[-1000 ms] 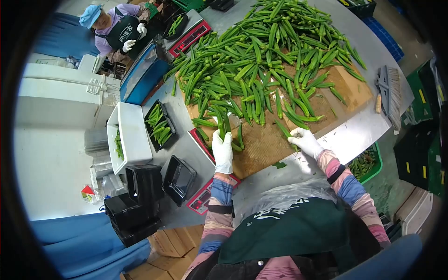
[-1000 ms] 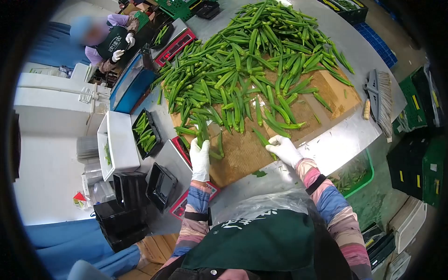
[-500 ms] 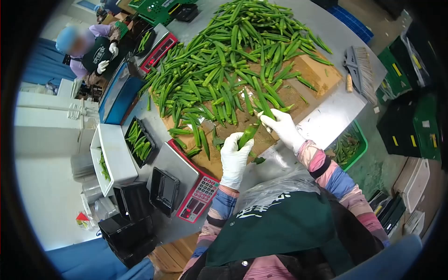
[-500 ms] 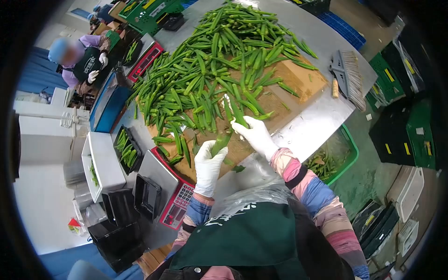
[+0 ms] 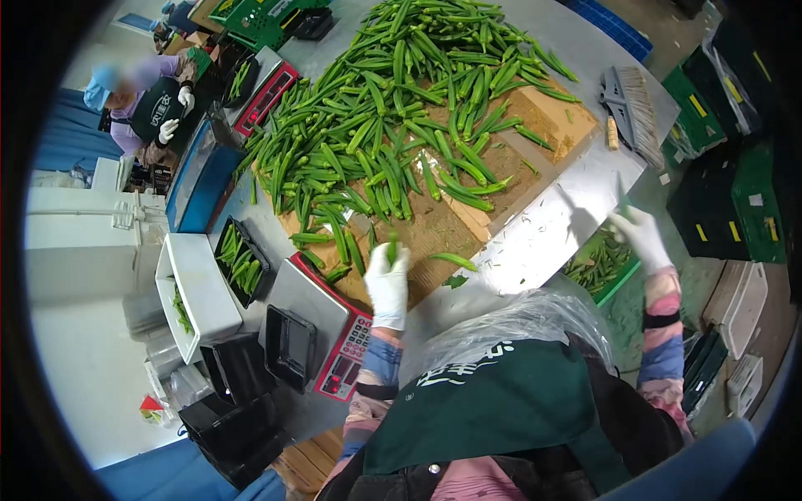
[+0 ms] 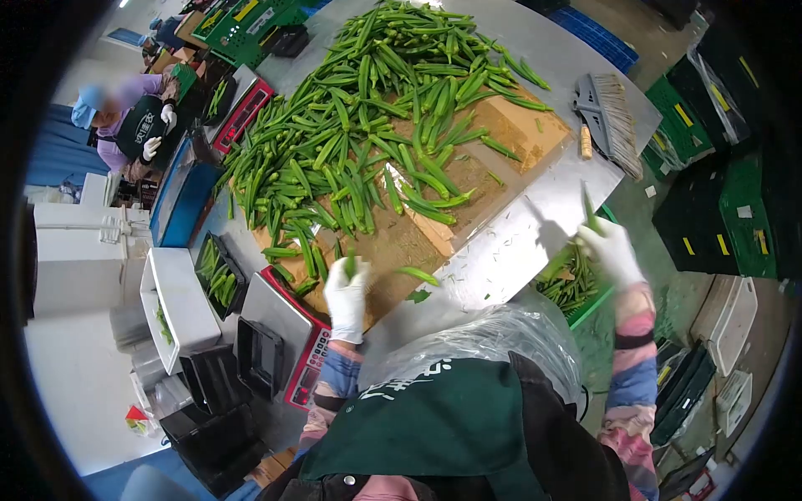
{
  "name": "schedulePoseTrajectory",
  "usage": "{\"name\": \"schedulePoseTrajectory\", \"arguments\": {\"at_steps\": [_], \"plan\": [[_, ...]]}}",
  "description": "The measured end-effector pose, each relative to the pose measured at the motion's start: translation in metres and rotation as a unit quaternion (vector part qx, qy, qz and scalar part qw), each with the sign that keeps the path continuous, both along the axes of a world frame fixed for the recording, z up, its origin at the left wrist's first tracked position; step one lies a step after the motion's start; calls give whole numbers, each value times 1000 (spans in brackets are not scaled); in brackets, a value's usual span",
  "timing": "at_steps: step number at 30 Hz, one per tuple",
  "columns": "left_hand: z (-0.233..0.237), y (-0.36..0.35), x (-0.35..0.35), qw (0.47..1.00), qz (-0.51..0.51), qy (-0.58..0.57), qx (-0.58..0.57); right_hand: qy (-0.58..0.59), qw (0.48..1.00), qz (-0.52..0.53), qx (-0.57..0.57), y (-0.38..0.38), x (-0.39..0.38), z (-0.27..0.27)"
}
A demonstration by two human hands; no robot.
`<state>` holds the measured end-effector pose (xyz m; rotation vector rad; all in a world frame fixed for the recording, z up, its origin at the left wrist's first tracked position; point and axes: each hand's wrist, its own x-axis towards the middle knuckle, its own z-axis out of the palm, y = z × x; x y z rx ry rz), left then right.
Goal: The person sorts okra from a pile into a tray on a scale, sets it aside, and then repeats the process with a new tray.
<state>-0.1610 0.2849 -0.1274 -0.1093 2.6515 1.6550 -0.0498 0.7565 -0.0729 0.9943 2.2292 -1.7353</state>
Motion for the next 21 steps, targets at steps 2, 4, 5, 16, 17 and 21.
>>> {"name": "schedulePoseTrajectory", "arguments": {"at_steps": [2,4,5,16,17,21], "plan": [[-14,-31,-9,992,94,65,55,26,994,-33,98,39,31,-23],[9,-50,-15,992,129,-7,4,123,980,-119,105,39,35,-22],[15,-52,-16,992,125,-18,-8,176,964,-164,110,31,32,-26],[-3,59,20,871,-324,224,-293,373,873,96,300,-134,-127,-84],[-17,62,20,861,-361,158,-322,351,856,158,344,-147,-139,-87],[-7,61,11,847,-368,49,-380,202,812,324,442,-173,-161,-109]]}}
